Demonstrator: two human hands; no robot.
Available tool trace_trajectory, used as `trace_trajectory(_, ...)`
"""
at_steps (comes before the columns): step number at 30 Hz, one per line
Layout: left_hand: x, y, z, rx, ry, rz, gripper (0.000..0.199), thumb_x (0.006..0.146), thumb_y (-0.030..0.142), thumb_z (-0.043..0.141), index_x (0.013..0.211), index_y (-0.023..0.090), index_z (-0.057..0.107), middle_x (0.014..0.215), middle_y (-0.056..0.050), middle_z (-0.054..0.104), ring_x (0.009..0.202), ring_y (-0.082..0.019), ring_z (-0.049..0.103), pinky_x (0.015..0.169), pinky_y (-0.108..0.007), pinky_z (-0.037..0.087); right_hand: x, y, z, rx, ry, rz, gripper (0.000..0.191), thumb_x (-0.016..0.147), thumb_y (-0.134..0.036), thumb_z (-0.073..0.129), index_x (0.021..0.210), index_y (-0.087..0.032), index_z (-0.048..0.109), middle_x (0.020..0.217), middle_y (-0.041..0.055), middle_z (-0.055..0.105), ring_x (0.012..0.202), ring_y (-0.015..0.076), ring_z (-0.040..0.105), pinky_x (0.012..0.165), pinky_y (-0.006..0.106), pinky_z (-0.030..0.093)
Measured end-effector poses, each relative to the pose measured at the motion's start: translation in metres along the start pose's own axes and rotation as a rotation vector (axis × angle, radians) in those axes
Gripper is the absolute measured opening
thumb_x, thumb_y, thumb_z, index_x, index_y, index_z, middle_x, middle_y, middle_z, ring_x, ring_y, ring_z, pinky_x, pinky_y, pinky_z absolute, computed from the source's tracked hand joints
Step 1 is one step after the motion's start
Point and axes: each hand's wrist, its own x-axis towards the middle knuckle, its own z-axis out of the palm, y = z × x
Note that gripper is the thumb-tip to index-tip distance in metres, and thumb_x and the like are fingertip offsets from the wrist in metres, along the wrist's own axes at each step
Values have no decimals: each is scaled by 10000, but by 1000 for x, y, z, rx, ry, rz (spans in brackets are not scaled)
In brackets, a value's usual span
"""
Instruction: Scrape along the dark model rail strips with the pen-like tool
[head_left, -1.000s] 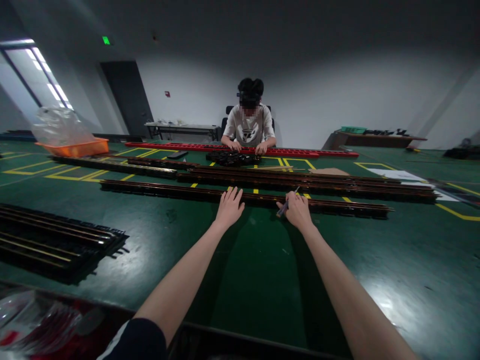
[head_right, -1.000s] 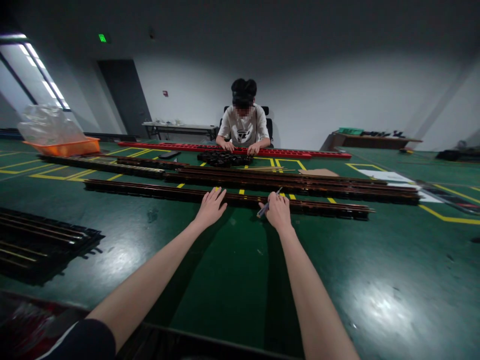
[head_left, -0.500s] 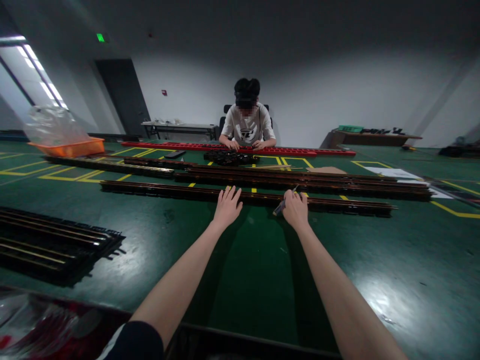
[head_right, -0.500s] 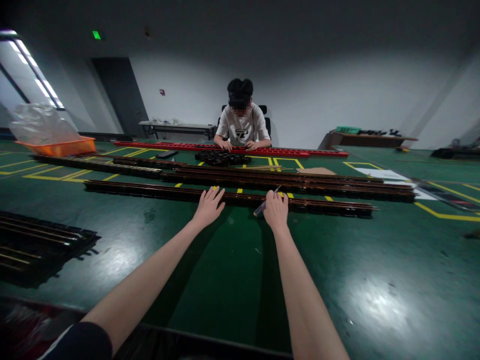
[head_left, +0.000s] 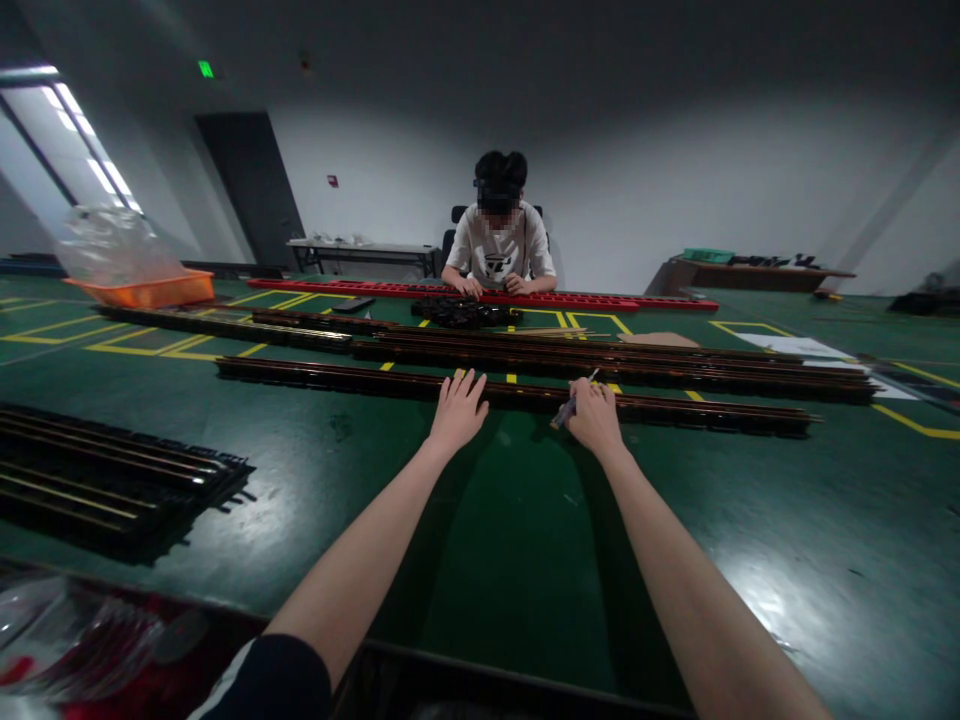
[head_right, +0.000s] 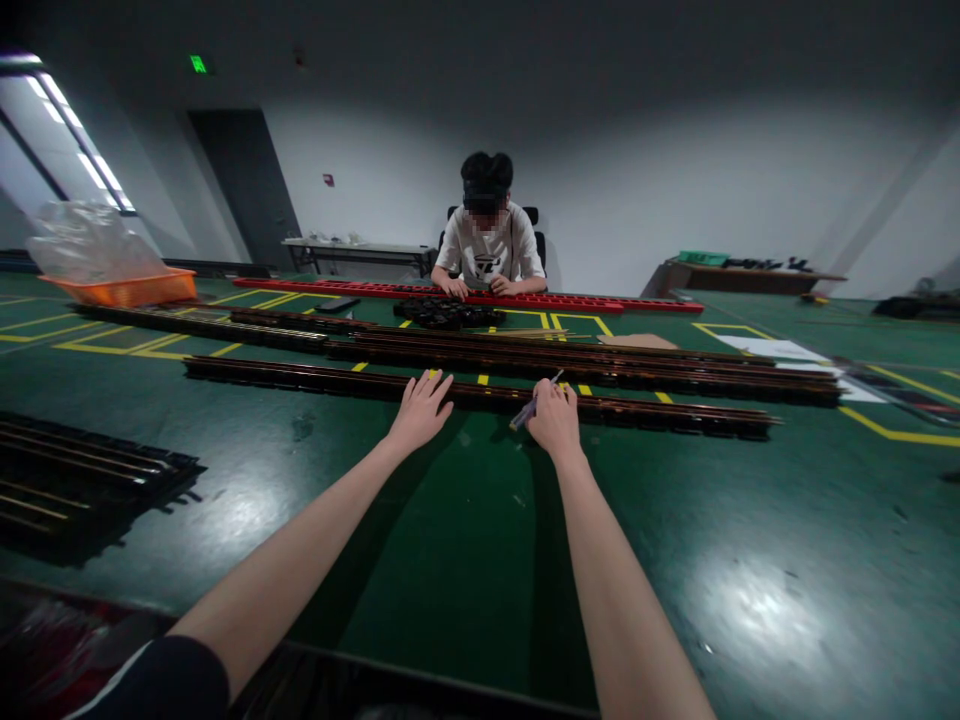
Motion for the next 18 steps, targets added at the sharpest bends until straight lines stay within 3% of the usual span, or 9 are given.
trace_trajectory(6,0,1,-1,3,-8,-6,515,931,369,331,1412,185,344,1491,-79,292,1402,-245,194,1158,-476,168,1,-1,2,-7,-7,3,270,867,-436,395,895,-170,429,881,109,605,919,256,549,918,401,276)
trace_trajectory(18,0,1,0,19,9,0,509,936,373,309,1408,184,347,1487,-80,304,1400,-250,205,1148,-485,177,0,-13,-5,-137,-21,65,225,865,-365,412,927,-150,440,876,124,618,929,262,549,938,404,250)
